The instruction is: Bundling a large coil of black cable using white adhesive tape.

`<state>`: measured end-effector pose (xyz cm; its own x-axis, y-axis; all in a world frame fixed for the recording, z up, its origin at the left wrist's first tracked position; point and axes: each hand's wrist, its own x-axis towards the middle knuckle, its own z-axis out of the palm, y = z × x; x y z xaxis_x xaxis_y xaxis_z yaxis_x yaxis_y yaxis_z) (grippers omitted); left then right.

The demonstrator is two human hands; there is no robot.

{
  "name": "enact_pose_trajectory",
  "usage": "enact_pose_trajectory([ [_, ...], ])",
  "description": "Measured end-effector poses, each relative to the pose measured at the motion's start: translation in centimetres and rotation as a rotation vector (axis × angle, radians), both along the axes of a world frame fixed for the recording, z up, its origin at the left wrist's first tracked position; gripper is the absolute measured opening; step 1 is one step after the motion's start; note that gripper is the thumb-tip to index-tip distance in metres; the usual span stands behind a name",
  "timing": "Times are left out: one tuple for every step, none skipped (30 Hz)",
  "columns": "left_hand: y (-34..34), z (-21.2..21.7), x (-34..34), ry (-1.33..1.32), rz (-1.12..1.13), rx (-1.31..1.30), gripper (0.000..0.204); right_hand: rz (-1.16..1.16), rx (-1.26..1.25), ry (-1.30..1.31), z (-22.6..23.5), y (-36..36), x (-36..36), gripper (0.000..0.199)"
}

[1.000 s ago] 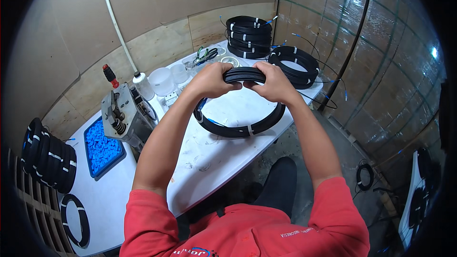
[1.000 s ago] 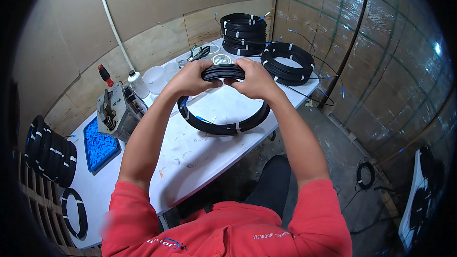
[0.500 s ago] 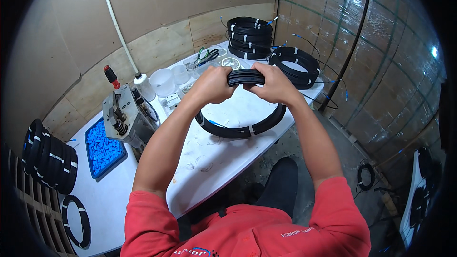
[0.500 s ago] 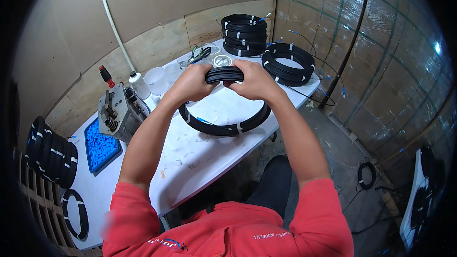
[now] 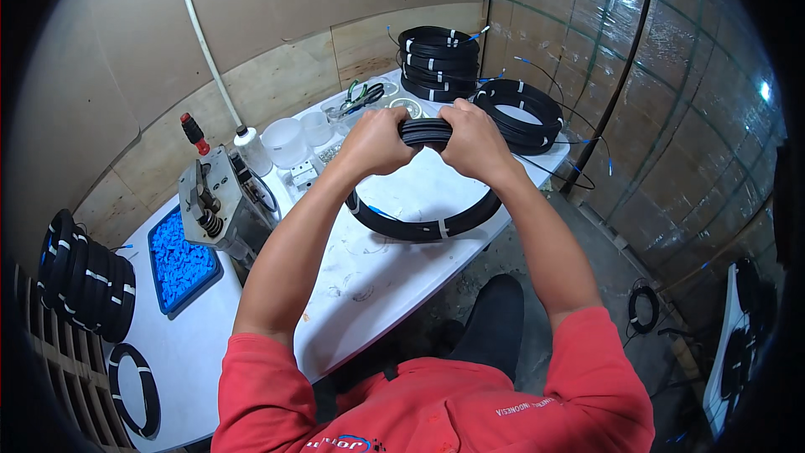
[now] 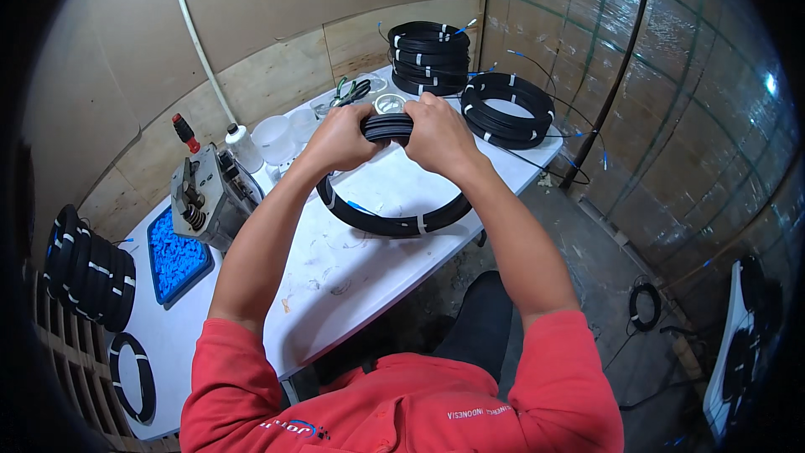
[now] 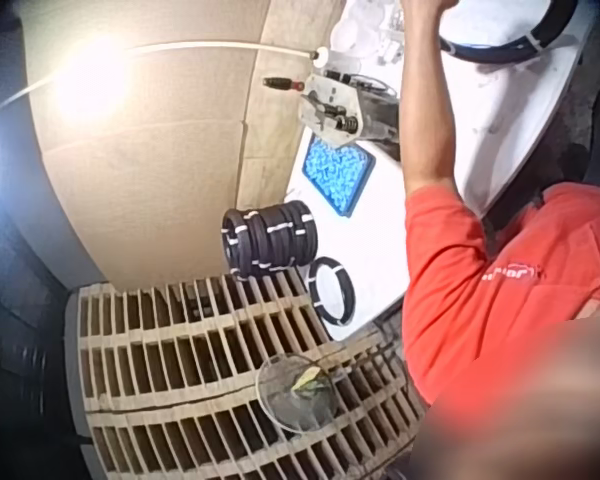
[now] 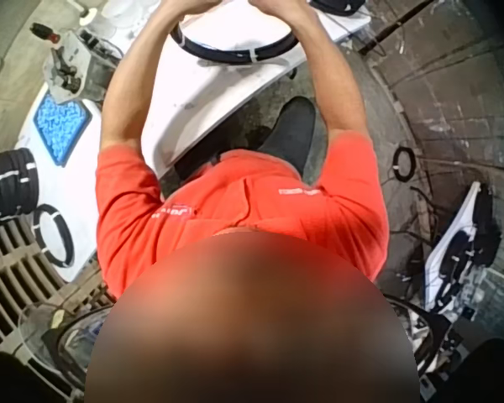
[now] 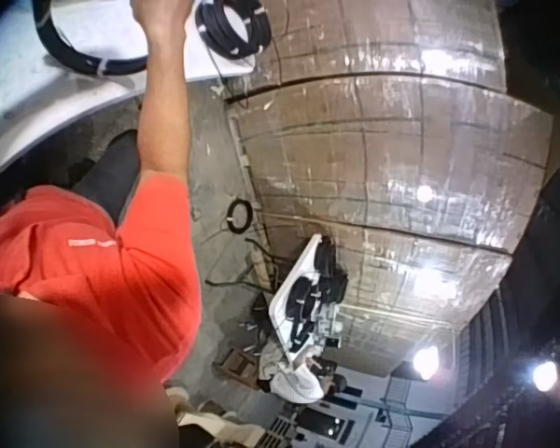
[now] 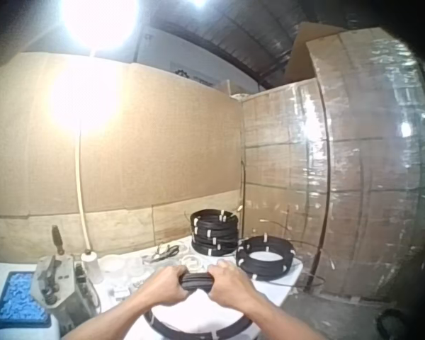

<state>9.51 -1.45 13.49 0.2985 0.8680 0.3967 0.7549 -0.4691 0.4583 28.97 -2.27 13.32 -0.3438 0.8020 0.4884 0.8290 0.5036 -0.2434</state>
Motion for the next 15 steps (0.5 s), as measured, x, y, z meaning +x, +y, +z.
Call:
enact_pose_trajectory([
  [0.0, -0.1, -0.1, 0.0, 0.0, 0.001, 0.031, 0.0, 0.001, 0.0, 0.1, -0.2, -0.1, 0.029],
  [0.1, -0.3, -0.2, 0.021, -0.008, 0.043, 0.028, -0.001, -0.019, 0.006, 0.1, -0.3, -0.2, 0.028],
  [0.1, -0.5, -0.2, 0.042, -0.017, 0.085, 0.026, -0.002, -0.039, 0.012, 0.1, -0.4, -0.2, 0.027],
  [0.0, -0.3, 0.0, 0.04, -0.018, 0.084, 0.026, -0.004, -0.041, 0.01, 0.0, -0.4, -0.2, 0.027],
  [-0.2, 0.0, 0.2, 0.061, -0.007, 0.038, 0.025, -0.002, -0.043, 0.019, 0.0, -0.3, -0.1, 0.026],
  [-0.2, 0.1, 0.4, 0.081, 0.005, -0.008, 0.023, 0.0, -0.045, 0.027, -0.1, -0.3, 0.0, 0.025],
  [-0.2, -0.1, 0.4, 0.078, 0.003, -0.012, 0.023, -0.002, -0.049, 0.024, -0.2, -0.3, 0.1, 0.025],
  [-0.1, -0.3, 0.4, 0.084, -0.007, 0.019, 0.023, 0.009, -0.046, 0.018, -0.2, -0.1, 0.4, 0.026],
  [0.1, -0.4, 0.4, 0.09, -0.017, 0.051, 0.022, 0.02, -0.042, 0.012, -0.3, 0.1, 0.5, 0.026],
  [0.0, -0.3, 0.6, 0.094, -0.017, 0.054, 0.021, 0.018, -0.047, 0.009, -0.3, 0.4, 0.6, 0.026],
  [0.0, -0.3, 0.7, 0.091, -0.019, 0.05, 0.021, 0.013, -0.053, -0.011, -0.4, 0.6, 0.7, 0.026],
  [-0.1, -0.3, 0.7, 0.1, -0.023, 0.06, 0.022, 0.009, -0.059, -0.031, -0.4, 0.7, 0.8, 0.026],
  [0.0, -0.2, 0.5, 0.111, -0.021, 0.075, 0.022, 0.012, -0.058, -0.032, -0.4, 0.6, 0.7, 0.026],
  [0.0, -0.3, 0.4, 0.11, -0.017, 0.077, 0.022, 0.031, -0.05, -0.017, -0.3, 0.4, 0.6, 0.029],
  [0.0, -0.4, 0.2, 0.108, 0.002, 0.039, 0.022, 0.05, -0.042, -0.002, -0.3, 0.2, 0.5, 0.031],
])
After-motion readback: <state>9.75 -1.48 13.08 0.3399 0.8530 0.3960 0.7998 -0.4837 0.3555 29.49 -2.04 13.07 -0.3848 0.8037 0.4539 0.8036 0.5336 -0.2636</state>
